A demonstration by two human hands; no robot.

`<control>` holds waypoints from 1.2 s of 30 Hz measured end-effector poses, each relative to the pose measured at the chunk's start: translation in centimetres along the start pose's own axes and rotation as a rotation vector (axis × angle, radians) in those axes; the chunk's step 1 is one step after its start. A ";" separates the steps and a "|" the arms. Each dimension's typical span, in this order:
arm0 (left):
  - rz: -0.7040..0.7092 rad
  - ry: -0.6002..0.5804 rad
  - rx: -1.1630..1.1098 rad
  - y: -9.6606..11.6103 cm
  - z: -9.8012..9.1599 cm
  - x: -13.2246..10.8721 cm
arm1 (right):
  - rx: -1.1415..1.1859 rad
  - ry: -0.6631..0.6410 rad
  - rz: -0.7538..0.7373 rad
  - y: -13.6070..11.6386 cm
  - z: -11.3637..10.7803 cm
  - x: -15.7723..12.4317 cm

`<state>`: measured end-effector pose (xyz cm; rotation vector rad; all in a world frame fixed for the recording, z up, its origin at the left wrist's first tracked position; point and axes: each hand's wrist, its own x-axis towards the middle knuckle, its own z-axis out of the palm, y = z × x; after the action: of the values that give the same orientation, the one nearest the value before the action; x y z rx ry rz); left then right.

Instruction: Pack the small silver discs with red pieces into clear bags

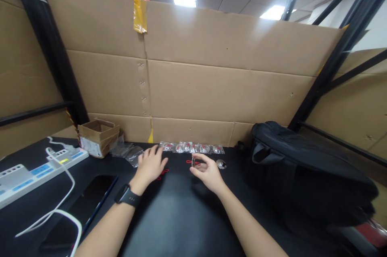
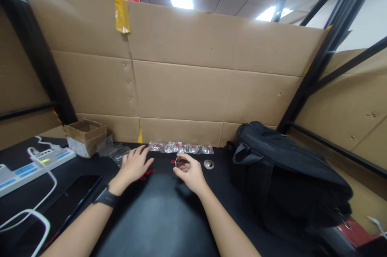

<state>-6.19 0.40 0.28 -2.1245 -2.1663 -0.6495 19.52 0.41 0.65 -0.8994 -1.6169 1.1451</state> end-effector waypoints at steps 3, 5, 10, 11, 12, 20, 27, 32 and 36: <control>-0.179 -0.114 0.118 -2.8 0.6 0.4 | -0.023 0.027 -0.033 -0.1 -0.7 0.1; -0.176 -0.179 0.121 -3.4 0.6 0.4 | -0.031 0.036 -0.043 -0.2 -1.1 0.2; -0.064 -0.157 0.093 -1.8 -0.6 0.1 | -0.043 0.015 -0.033 -0.2 -1.5 0.1; -0.062 -0.129 0.110 -1.4 -0.9 0.1 | -0.045 0.013 -0.030 -0.3 -1.6 0.1; -0.069 -0.101 0.134 -1.2 -1.1 0.0 | -0.047 0.011 -0.028 -0.3 -1.6 0.1; -0.188 -0.140 0.287 -2.4 -1.9 0.2 | -0.053 -0.001 -0.040 -0.4 -1.8 0.0; -0.233 -0.129 0.233 -4.5 -2.2 0.6 | -0.077 -0.014 -0.031 -0.2 -1.9 0.0; -0.216 -0.110 0.263 -4.8 -1.6 0.9 | -0.085 -0.012 -0.032 -0.2 -2.0 0.1; -0.259 -0.147 0.323 -4.3 -1.4 0.8 | -0.090 -0.024 -0.031 -0.2 -2.0 0.1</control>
<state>-10.75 0.79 0.70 -1.7978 -2.4477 -0.1370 21.39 0.96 1.15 -0.9180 -1.7074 1.0727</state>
